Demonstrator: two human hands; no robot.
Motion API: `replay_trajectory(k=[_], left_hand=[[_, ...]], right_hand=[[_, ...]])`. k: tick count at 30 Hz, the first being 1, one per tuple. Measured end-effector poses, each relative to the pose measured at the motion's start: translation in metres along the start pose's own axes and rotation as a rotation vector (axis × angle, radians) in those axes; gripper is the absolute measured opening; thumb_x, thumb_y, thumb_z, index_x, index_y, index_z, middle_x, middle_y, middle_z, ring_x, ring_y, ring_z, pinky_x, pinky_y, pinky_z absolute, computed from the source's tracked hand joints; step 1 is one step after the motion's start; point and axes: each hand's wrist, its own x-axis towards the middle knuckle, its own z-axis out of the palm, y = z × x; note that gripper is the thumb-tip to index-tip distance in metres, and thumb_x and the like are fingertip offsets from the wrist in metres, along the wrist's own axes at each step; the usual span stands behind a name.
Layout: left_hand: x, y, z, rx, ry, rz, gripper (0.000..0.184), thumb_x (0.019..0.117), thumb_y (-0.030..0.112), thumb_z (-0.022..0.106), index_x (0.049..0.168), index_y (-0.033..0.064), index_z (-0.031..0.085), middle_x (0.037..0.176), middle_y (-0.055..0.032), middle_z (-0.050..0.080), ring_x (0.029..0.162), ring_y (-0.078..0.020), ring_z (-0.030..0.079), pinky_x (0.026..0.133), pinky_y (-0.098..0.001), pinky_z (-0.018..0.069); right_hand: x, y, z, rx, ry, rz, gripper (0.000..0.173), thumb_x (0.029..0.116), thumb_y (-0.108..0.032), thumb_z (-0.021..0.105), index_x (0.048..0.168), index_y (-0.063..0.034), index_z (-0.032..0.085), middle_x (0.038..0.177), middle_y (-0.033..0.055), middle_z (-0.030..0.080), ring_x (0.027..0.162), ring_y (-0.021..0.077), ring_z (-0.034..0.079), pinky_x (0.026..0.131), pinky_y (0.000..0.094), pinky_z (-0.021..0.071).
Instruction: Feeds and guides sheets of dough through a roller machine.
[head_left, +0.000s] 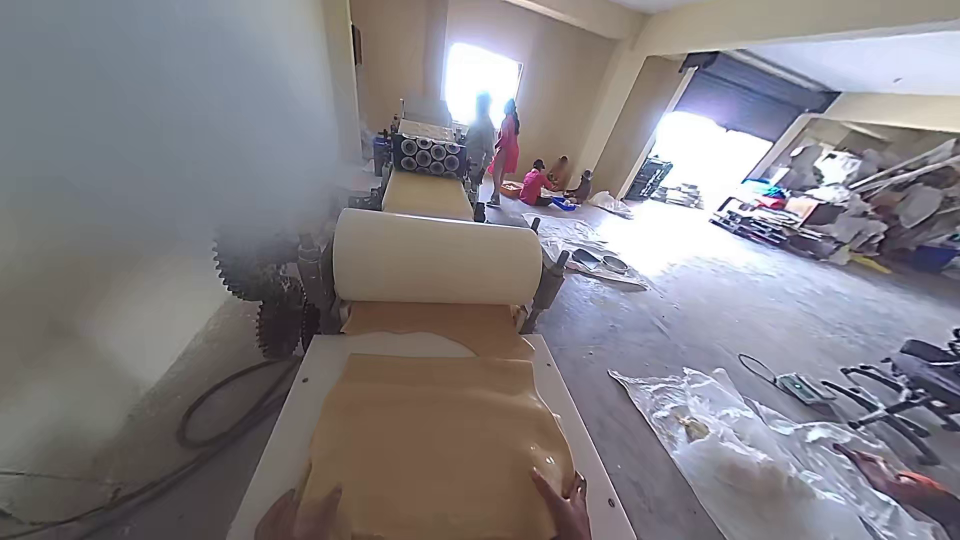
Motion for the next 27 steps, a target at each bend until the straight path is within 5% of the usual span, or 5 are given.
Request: replay_trajectory(k=[12,18,21,25,27], left_hand=[[0.039,0.017,0.030,0.023,0.052,0.151,0.062,0.0869,0.035,0.075,0.132,-0.0052,0.064,0.149,-0.0259,0.051,0.129,-0.0479,0.056,0.104,-0.0666,0.0442],[0.046,0.018,0.026,0.152,0.179,0.376,0.048,0.0851,0.038,0.073,0.114,-0.0011,0.076,0.135,-0.0320,0.057,0.123,-0.0582,0.050,0.102,-0.0713,0.0372],[0.029,0.049,0.009,0.338,0.066,0.447,0.040,0.0967,0.033,0.066,0.108,-0.0044,0.074,0.105,-0.0310,0.069,0.098,-0.0531,0.067,0.085,-0.0688,0.0515],[0.043,0.110,-0.017,-0.137,-0.269,0.025,0.047,0.1008,0.026,0.064,0.134,-0.0069,0.060,0.120,-0.0296,0.067,0.115,-0.0407,0.064,0.101,-0.0577,0.0484],[0.080,0.140,-0.020,-0.541,-0.269,-0.193,0.042,0.1032,0.025,0.060,0.136,-0.0005,0.054,0.113,-0.0167,0.065,0.096,-0.0208,0.066,0.083,-0.0393,0.0565]], right_hand=[[0.019,-0.004,0.054,-0.216,0.203,-0.038,0.097,0.0817,-0.011,0.077,0.157,0.0014,0.018,0.136,0.0387,0.051,0.120,0.0556,0.055,0.091,0.0728,0.0448],[0.032,-0.014,0.018,-0.281,0.020,-0.103,0.099,0.0815,-0.027,0.085,0.153,0.0115,0.028,0.148,0.0433,0.036,0.137,0.0562,0.039,0.111,0.0675,0.0353],[0.045,-0.037,-0.015,-0.398,-0.100,-0.074,0.046,0.0965,-0.036,0.070,0.117,0.0054,0.068,0.104,0.0253,0.069,0.095,0.0342,0.066,0.082,0.0536,0.0516],[0.064,-0.093,-0.012,-0.006,-0.430,0.256,0.018,0.1071,-0.025,0.049,0.102,-0.0112,0.060,0.072,-0.0002,0.060,0.050,0.0041,0.051,0.041,0.0192,0.0389],[0.086,-0.128,0.008,0.388,-0.493,0.303,0.026,0.1084,-0.024,0.039,0.092,-0.0135,0.057,0.066,-0.0023,0.059,0.048,0.0008,0.052,0.040,0.0139,0.0407]])
